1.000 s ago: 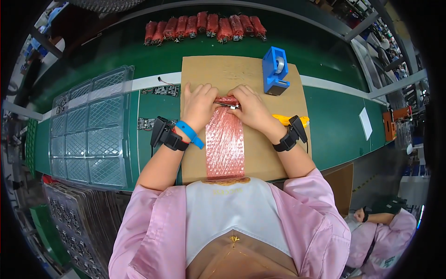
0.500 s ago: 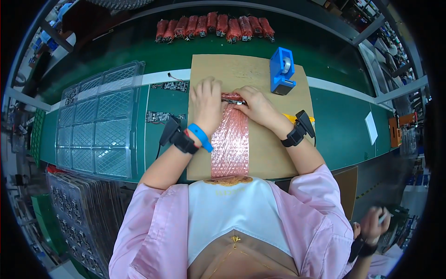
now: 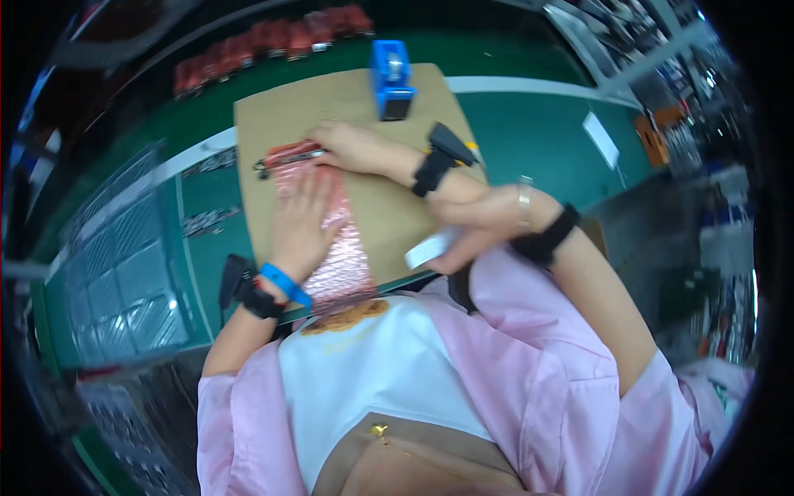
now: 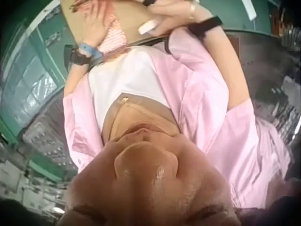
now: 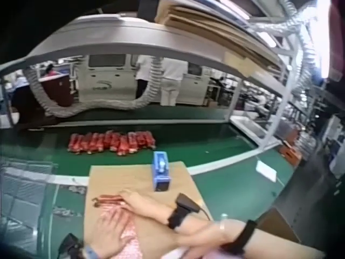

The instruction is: The person picks up circuit boards from a tray, rolls each one in bubble wrap, and secures the wrap with tape. They then take a label from their pocket and apply it to the wrapped board.

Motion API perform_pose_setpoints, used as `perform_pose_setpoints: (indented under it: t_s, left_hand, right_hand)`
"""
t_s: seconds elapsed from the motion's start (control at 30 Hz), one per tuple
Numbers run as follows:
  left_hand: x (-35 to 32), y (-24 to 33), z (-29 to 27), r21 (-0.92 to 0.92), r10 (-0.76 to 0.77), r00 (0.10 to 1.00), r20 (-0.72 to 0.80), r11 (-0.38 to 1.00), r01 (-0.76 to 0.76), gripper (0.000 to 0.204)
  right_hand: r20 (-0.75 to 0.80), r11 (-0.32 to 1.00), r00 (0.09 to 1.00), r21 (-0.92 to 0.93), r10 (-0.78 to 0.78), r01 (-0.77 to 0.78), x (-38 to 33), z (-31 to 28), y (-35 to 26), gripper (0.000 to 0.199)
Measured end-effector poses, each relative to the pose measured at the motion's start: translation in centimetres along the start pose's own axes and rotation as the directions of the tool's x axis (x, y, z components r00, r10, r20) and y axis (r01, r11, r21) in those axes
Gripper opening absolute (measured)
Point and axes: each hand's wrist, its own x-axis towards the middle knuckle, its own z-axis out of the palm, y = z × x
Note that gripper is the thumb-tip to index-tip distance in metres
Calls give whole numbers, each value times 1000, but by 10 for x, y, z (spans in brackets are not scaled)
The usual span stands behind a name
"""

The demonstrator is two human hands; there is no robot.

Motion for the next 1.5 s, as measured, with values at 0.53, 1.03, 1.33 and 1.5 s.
perform_pose_setpoints:
  t_s: [0.53,1.03,1.33,1.5]
  left_hand:
    - [9,43,-18,-758,161,985,68,650,-54,21]
    - [33,87,9,-527,167,979,120,846,-80,19]
    - [29,64,-43,-884,205,868,452,235,404,16]
    - [-21,6,-124,-897,-22,898,440,-51,438,22]
  right_hand:
    - [-146,997,989,-78,-32,21,-8,-6,22,38]
    - [-143,999,990,-44,4,-11,-5,-6,17,38]
    - [-145,1000,989,-19,7,-10,0,-4,10,36]
    - [-170,999,985,30,19,-14,-8,-11,3,35]
